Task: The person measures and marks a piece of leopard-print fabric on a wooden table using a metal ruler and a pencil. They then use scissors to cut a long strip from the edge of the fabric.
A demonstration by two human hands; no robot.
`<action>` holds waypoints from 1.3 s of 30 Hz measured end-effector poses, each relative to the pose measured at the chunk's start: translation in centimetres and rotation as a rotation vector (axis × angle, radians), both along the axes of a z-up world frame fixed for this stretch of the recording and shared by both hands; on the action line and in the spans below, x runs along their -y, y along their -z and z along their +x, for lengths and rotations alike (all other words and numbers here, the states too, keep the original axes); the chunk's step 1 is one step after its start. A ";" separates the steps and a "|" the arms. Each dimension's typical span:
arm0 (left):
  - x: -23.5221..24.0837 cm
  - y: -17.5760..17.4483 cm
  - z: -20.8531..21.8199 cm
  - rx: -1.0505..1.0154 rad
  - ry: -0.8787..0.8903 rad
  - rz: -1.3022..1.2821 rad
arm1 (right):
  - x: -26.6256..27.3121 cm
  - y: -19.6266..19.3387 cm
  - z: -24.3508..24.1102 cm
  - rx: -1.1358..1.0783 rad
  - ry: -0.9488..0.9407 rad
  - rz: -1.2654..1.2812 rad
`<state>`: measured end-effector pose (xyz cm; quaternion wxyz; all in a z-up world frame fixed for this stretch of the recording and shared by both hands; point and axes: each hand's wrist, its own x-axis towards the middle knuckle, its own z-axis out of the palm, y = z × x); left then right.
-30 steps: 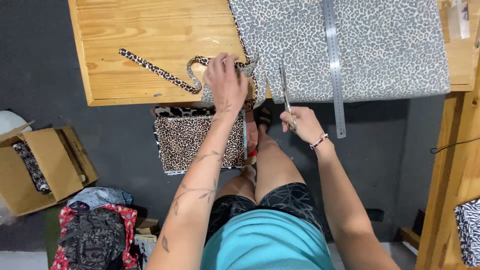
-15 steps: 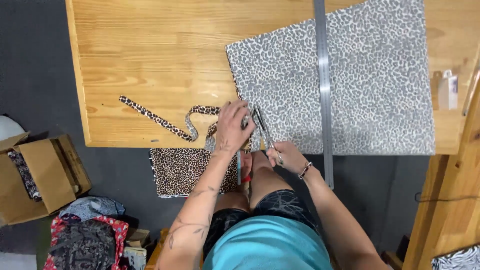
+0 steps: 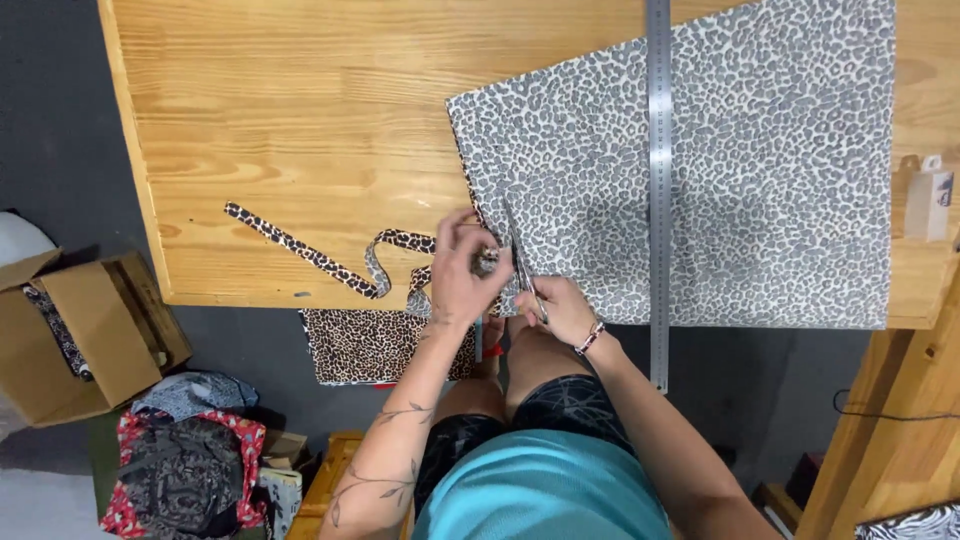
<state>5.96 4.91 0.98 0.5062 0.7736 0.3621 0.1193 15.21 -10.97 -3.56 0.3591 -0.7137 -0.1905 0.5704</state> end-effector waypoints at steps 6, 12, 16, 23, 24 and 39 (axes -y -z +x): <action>-2.2 3.6 1.6 0.097 -0.274 -0.353 | 0.7 0.9 -0.1 0.009 0.014 0.061; -3.9 3.1 2.4 -0.011 -0.165 -0.261 | 0.8 0.7 -0.2 -0.002 0.036 0.098; -3.2 3.0 2.7 0.016 -0.339 -0.285 | 0.9 1.3 -0.1 0.005 0.032 0.109; -1.7 4.3 1.8 -0.057 -0.368 -0.334 | 1.0 1.3 -0.1 0.005 0.017 0.113; -1.5 4.2 1.7 -0.065 -0.381 -0.338 | 1.2 1.6 -0.1 0.005 0.014 0.116; -1.8 4.7 2.3 -0.209 -0.311 -0.420 | 0.3 0.2 0.0 0.011 0.007 0.060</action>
